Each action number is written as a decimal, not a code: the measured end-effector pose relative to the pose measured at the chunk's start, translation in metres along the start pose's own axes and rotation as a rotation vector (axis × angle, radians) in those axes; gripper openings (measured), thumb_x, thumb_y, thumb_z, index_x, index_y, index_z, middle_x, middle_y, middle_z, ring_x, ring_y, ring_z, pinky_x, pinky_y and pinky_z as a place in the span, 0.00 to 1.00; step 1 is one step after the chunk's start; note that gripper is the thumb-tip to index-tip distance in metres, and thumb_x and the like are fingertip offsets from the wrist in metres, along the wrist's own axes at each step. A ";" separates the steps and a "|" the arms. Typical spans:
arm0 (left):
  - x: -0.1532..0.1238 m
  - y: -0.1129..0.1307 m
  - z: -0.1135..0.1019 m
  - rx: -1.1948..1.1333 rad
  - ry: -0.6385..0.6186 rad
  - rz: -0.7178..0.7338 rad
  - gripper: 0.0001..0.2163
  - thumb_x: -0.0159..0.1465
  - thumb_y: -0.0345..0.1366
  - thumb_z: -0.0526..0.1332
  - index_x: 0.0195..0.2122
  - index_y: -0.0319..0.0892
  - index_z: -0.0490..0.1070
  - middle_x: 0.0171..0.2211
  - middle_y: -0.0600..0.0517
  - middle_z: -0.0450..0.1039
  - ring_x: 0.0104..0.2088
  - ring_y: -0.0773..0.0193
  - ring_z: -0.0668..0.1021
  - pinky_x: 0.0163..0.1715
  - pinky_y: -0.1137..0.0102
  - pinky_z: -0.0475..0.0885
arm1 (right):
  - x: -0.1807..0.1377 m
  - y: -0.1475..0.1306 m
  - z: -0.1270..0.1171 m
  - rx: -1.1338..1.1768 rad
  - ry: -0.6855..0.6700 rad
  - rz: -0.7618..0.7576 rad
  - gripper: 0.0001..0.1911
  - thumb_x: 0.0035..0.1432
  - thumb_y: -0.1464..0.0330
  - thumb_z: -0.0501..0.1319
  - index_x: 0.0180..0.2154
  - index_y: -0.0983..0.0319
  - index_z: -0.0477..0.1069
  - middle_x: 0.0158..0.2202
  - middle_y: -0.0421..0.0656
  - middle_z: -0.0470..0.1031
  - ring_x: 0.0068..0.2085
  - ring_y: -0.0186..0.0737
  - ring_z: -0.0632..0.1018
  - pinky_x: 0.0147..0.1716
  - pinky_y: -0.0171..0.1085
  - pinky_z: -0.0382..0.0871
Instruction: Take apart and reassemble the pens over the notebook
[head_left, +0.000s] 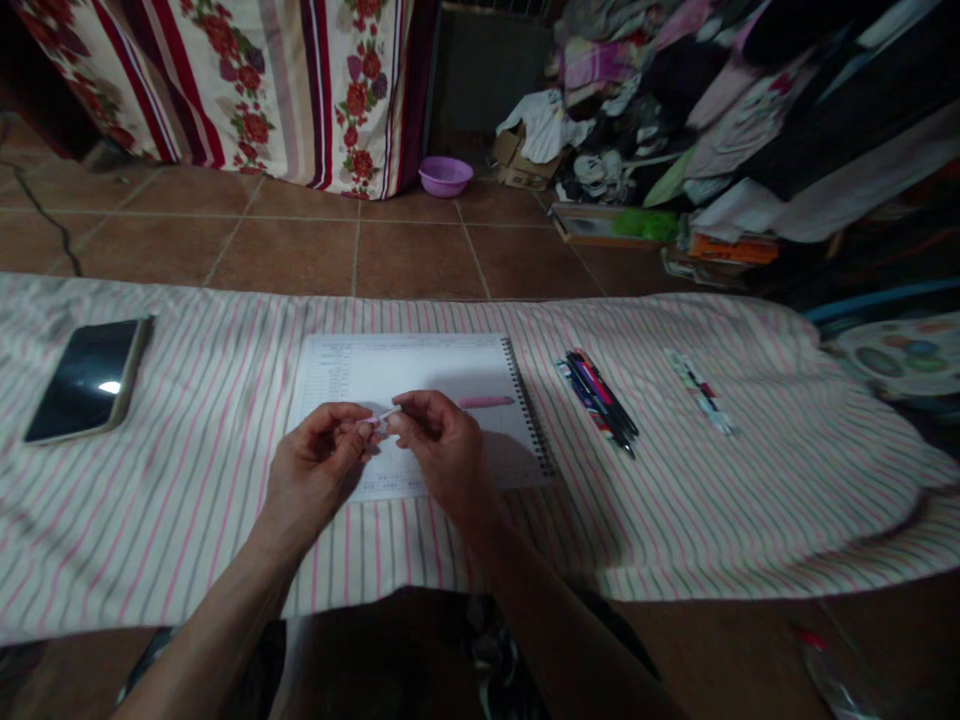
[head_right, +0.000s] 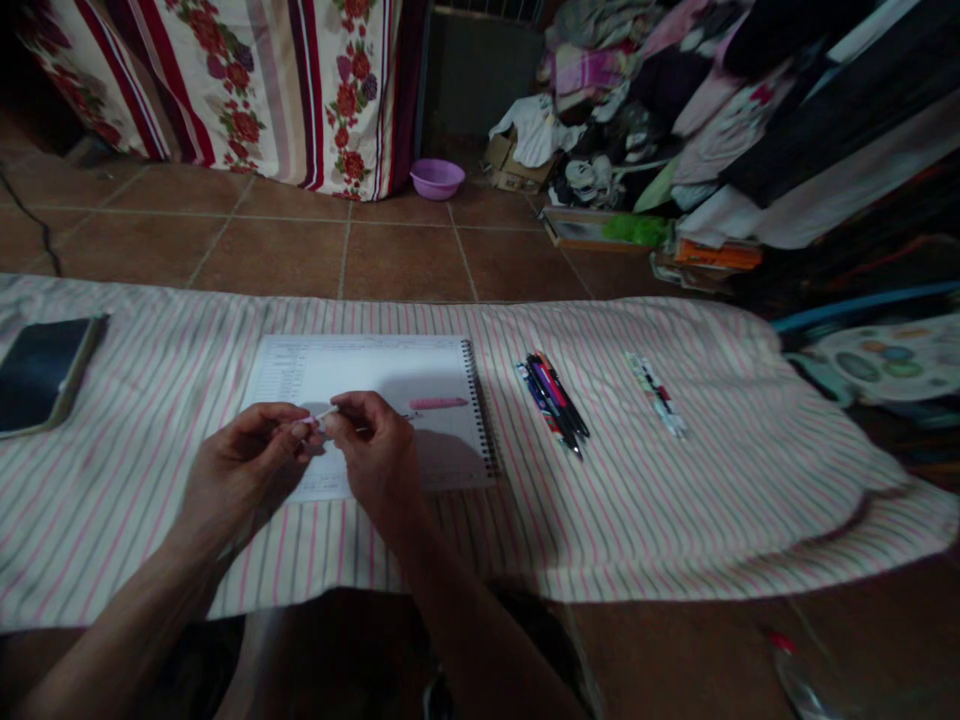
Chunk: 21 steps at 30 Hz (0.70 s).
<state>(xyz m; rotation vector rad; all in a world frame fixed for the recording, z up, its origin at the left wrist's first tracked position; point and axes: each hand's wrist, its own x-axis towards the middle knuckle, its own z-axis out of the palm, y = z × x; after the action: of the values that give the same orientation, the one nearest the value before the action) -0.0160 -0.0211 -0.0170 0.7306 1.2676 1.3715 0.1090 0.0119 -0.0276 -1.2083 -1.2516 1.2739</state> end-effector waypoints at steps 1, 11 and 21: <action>0.000 0.000 0.000 -0.002 0.004 0.003 0.11 0.50 0.36 0.70 0.32 0.40 0.72 0.24 0.53 0.74 0.25 0.70 0.75 0.23 0.76 0.69 | 0.000 0.000 0.000 0.000 -0.004 0.000 0.08 0.49 0.66 0.63 0.34 0.60 0.72 0.30 0.40 0.78 0.31 0.37 0.79 0.29 0.35 0.74; 0.001 -0.002 -0.001 0.016 -0.009 0.012 0.10 0.51 0.37 0.70 0.32 0.40 0.72 0.24 0.53 0.75 0.24 0.71 0.75 0.23 0.77 0.69 | 0.000 0.000 0.000 -0.005 -0.010 -0.008 0.08 0.49 0.65 0.63 0.34 0.60 0.72 0.29 0.40 0.78 0.31 0.37 0.79 0.29 0.35 0.74; 0.001 -0.003 -0.002 0.033 -0.022 0.038 0.10 0.53 0.36 0.69 0.33 0.40 0.72 0.24 0.53 0.75 0.24 0.70 0.75 0.23 0.77 0.69 | -0.001 -0.002 0.000 -0.018 -0.024 -0.013 0.07 0.50 0.66 0.63 0.34 0.60 0.72 0.29 0.41 0.78 0.30 0.37 0.79 0.30 0.35 0.73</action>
<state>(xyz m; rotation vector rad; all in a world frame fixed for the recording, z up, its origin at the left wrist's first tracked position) -0.0168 -0.0210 -0.0209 0.7939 1.2675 1.3727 0.1086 0.0105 -0.0253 -1.1993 -1.2882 1.2738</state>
